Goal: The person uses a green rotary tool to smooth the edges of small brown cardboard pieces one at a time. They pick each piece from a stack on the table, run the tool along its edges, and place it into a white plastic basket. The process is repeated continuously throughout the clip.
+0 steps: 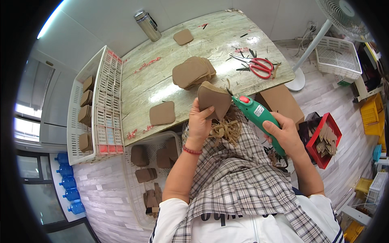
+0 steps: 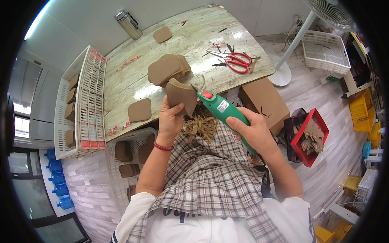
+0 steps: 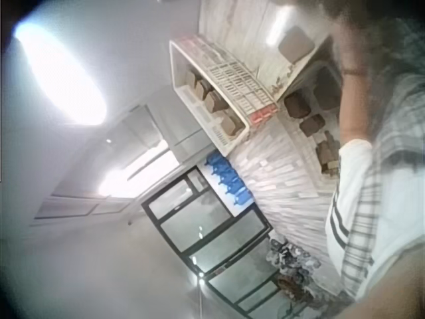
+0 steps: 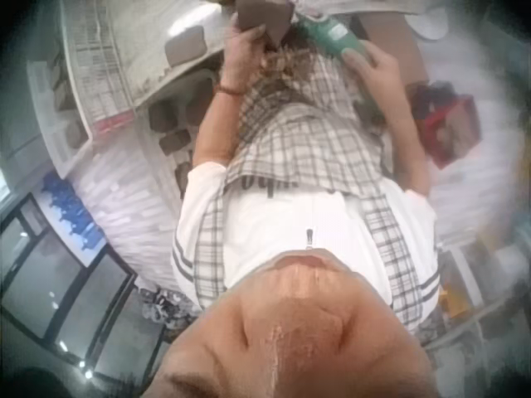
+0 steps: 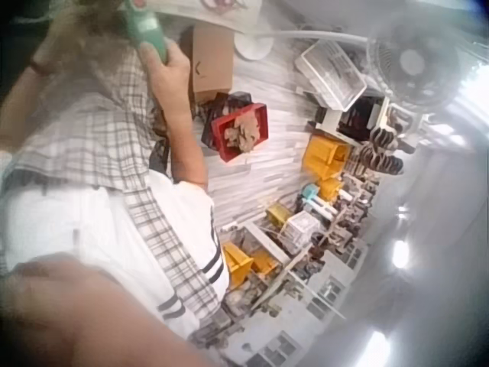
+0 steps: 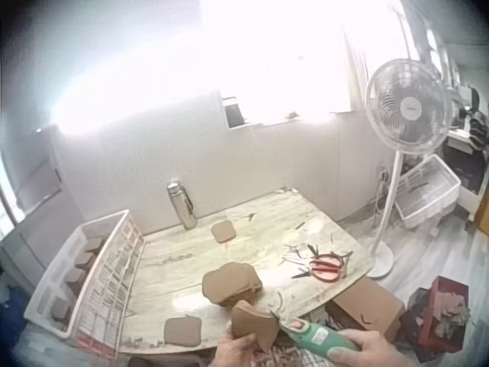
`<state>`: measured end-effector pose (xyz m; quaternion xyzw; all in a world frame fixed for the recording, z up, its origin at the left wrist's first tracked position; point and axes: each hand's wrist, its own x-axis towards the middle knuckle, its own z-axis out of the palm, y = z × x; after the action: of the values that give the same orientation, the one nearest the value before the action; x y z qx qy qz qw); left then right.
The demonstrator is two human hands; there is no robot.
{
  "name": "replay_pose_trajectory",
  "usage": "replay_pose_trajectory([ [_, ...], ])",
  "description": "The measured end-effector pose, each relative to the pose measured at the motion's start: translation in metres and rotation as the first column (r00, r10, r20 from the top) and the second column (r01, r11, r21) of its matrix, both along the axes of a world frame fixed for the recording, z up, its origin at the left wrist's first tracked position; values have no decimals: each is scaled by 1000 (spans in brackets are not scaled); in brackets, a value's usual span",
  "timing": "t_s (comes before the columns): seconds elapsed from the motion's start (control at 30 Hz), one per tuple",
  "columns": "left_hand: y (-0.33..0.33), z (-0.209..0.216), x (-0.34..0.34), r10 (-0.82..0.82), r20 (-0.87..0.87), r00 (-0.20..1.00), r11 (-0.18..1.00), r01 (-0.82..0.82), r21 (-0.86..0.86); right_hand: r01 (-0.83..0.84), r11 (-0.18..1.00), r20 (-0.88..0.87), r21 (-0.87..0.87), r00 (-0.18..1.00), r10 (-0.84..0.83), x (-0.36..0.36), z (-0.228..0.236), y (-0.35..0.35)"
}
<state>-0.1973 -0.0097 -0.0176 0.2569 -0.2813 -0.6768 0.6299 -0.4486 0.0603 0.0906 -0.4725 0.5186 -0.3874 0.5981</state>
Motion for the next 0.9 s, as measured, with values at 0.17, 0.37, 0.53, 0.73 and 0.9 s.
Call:
replay_pose_trajectory([
  [0.17, 1, 14, 15, -79, 121, 989, 996, 75, 39, -80, 997, -108, -10, 991, 79, -13, -3, 3],
  [0.37, 5, 19, 28, -134, 340, 931, 990, 113, 80, -142, 982, -344, -121, 934, 93, -14, -1, 10],
  [0.53, 14, 21, 23, -163, 360, 919, 985, 130, 115, -121, 984, -343, -131, 937, 69, -7, -3, 12],
  [0.73, 22, 12, 18, -196, 387, 901, 980, 167, 107, -90, 996, -175, -15, 981, 86, -3, -9, 10],
  [0.9, 22, 15, 30, -229, 509, 830, 973, 213, 91, -109, 993, -44, 50, 993, 111, -4, -10, 8],
])
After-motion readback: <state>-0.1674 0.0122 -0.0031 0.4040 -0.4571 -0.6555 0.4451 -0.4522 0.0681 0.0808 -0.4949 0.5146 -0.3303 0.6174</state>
